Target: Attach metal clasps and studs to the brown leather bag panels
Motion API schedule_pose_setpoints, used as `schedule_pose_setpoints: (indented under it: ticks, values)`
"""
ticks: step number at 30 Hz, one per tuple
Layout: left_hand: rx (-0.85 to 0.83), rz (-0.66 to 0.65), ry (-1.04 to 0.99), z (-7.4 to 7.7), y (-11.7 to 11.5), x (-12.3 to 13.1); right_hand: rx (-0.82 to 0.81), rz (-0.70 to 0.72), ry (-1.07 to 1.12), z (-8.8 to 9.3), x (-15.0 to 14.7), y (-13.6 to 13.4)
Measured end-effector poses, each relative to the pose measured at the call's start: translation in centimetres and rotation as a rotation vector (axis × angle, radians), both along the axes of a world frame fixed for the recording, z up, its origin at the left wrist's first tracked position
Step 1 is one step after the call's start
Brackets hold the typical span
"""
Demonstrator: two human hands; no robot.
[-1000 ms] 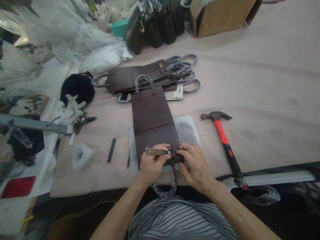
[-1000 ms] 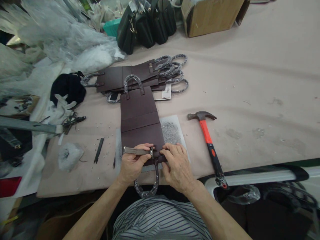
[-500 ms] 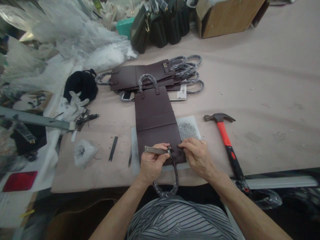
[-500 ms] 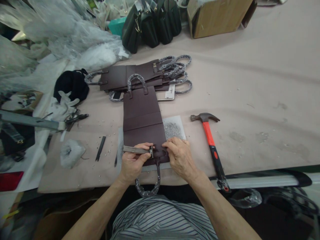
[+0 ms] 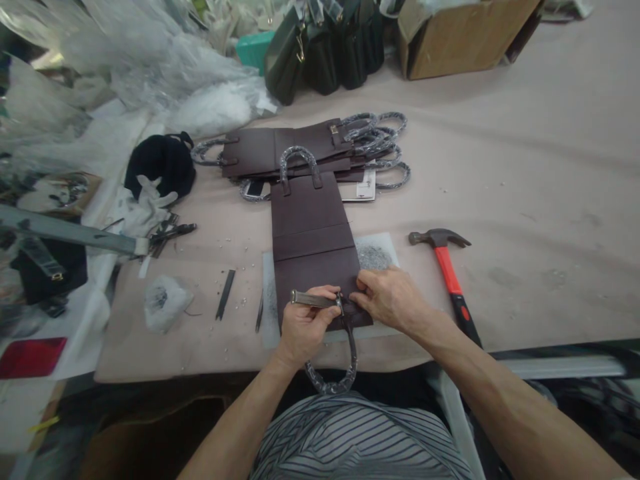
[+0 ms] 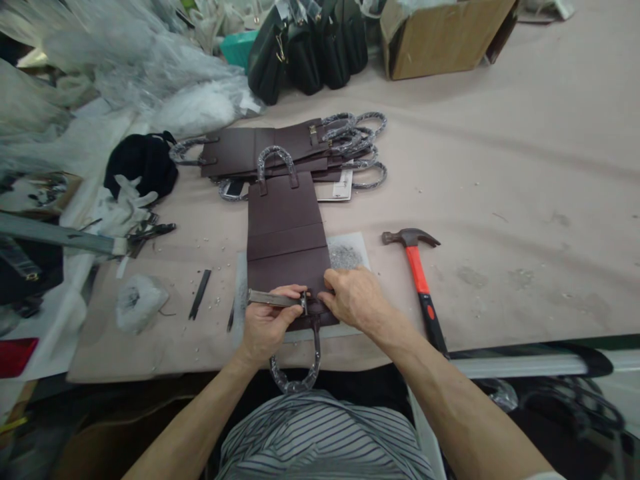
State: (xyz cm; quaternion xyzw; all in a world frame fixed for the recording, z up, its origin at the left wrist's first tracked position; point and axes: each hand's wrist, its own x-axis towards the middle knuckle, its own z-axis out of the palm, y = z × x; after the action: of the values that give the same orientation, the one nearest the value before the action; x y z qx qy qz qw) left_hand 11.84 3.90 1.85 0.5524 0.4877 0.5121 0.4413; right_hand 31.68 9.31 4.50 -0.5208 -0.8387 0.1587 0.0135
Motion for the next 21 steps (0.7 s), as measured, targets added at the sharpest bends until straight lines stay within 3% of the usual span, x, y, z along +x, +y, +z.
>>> schedule_pose_setpoints:
  ticks: [9,17,21]
  values:
    - [-0.008,0.011,-0.051,-0.2,-0.1,0.2,0.01,0.221,-0.103,1.0,-0.7,0.7]
    - [-0.056,-0.106,0.049,1.1,0.6,0.3,0.179,0.133,0.431,-3.6,1.9,-0.6]
    - [-0.067,-0.108,0.078,1.0,0.8,0.4,0.252,0.07,0.589,-4.5,2.0,-1.4]
